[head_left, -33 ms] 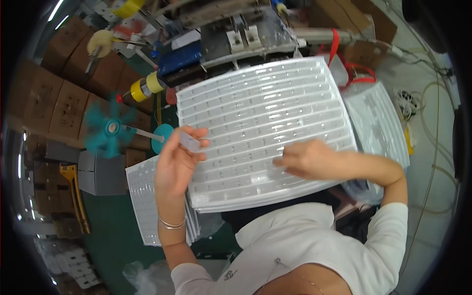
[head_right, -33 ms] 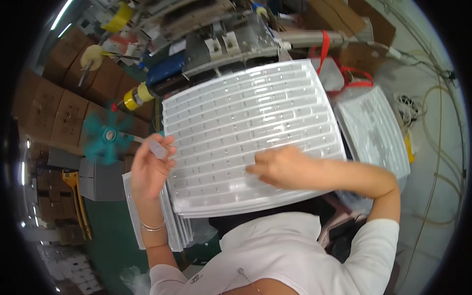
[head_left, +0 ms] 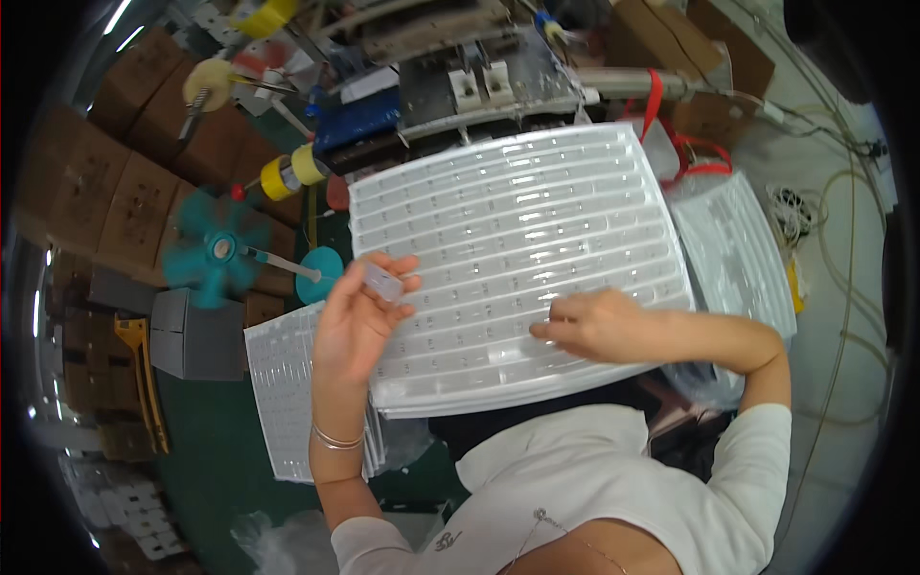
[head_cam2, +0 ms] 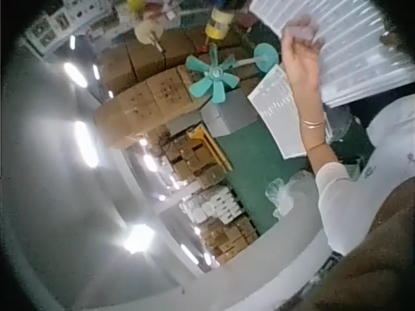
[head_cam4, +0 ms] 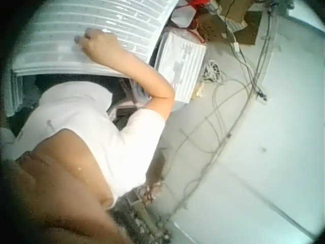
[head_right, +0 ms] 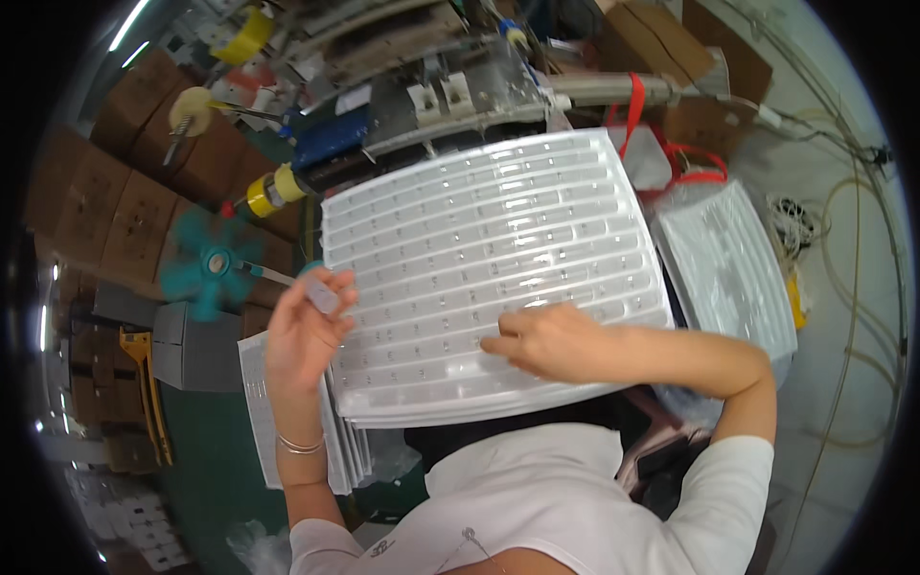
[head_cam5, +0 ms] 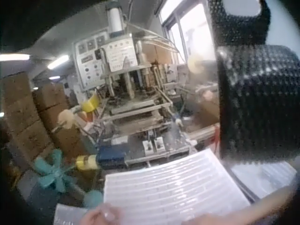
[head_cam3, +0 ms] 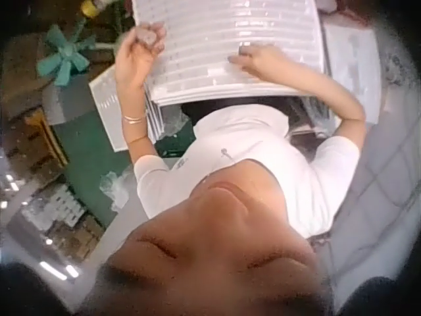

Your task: The worker is repeatedly inserting small components into a plastic tray on an assembly line machine.

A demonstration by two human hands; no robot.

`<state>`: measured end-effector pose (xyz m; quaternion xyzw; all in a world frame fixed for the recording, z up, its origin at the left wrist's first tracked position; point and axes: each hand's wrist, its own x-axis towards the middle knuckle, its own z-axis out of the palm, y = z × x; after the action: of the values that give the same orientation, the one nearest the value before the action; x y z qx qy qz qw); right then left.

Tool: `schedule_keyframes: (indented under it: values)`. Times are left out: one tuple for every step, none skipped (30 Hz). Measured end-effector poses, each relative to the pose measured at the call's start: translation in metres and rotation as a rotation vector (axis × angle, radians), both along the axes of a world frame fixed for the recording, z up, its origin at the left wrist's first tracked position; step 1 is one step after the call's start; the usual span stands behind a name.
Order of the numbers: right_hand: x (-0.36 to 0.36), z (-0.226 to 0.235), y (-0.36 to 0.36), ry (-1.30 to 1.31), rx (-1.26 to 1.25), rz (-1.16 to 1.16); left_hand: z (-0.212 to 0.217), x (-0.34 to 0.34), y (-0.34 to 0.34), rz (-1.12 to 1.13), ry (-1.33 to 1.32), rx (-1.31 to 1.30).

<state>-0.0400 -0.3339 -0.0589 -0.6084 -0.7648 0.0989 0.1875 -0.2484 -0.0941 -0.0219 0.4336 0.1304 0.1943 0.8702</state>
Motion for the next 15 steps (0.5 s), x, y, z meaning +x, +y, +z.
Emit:
schedule_keyframes:
  values:
    - [0.003, -0.013, -0.002, -0.013, 0.012, 0.010, -0.009, 0.008, -0.006, -0.024, 0.057, -0.212]
    - [0.002, -0.024, -0.003, -0.092, 0.013, 0.037, -0.016, 0.011, -0.008, -0.011, 0.053, -0.208]
    - [-0.008, -0.024, -0.007, -0.179, 0.029, 0.065, -0.013, 0.006, -0.014, -0.025, 0.042, -0.199]
    - [-0.018, -0.020, -0.010, -0.190, 0.050, 0.076, -0.007, 0.004, -0.021, -0.042, 0.032, -0.189]
    - [-0.023, -0.021, -0.008, -0.285, 0.035, 0.110, -0.006, 0.006, -0.024, -0.042, 0.021, -0.191]
    - [-0.027, -0.022, -0.006, -0.381, 0.021, 0.140, -0.007, 0.007, -0.023, -0.038, 0.019, -0.181]
    - [-0.031, -0.025, -0.003, -0.385, 0.034, 0.140, -0.010, 0.009, -0.020, -0.063, -0.042, -0.163]
    - [-0.036, -0.031, -0.001, -0.424, -0.014, 0.126, -0.013, 0.012, -0.018, -0.090, -0.105, -0.145]
    - [-0.036, -0.033, 0.001, -0.463, -0.060, 0.110, -0.016, 0.015, -0.015, -0.091, -0.110, -0.131]
    - [-0.032, -0.031, 0.001, -0.472, -0.045, 0.107, -0.018, 0.016, -0.014, -0.088, -0.082, 0.048]
    - [-0.027, -0.030, 0.003, -0.302, -0.063, 0.147, -0.019, 0.018, -0.011, -0.087, -0.056, 0.226]
    - [-0.021, -0.022, 0.010, -0.133, -0.077, 0.191, -0.018, 0.022, -0.013, -0.088, -0.065, 0.244]
    - [-0.016, -0.010, 0.013, 0.069, -0.076, 0.173, -0.019, 0.029, -0.021, -0.037, 0.123, 0.615]
    - [-0.004, 0.004, 0.018, 0.050, -0.067, 0.162, -0.021, 0.042, -0.026, 0.018, 0.304, 0.973]
    - [0.011, 0.018, 0.027, 0.132, 0.096, 0.034, -0.019, 0.049, -0.030, 0.034, 0.302, 0.982]
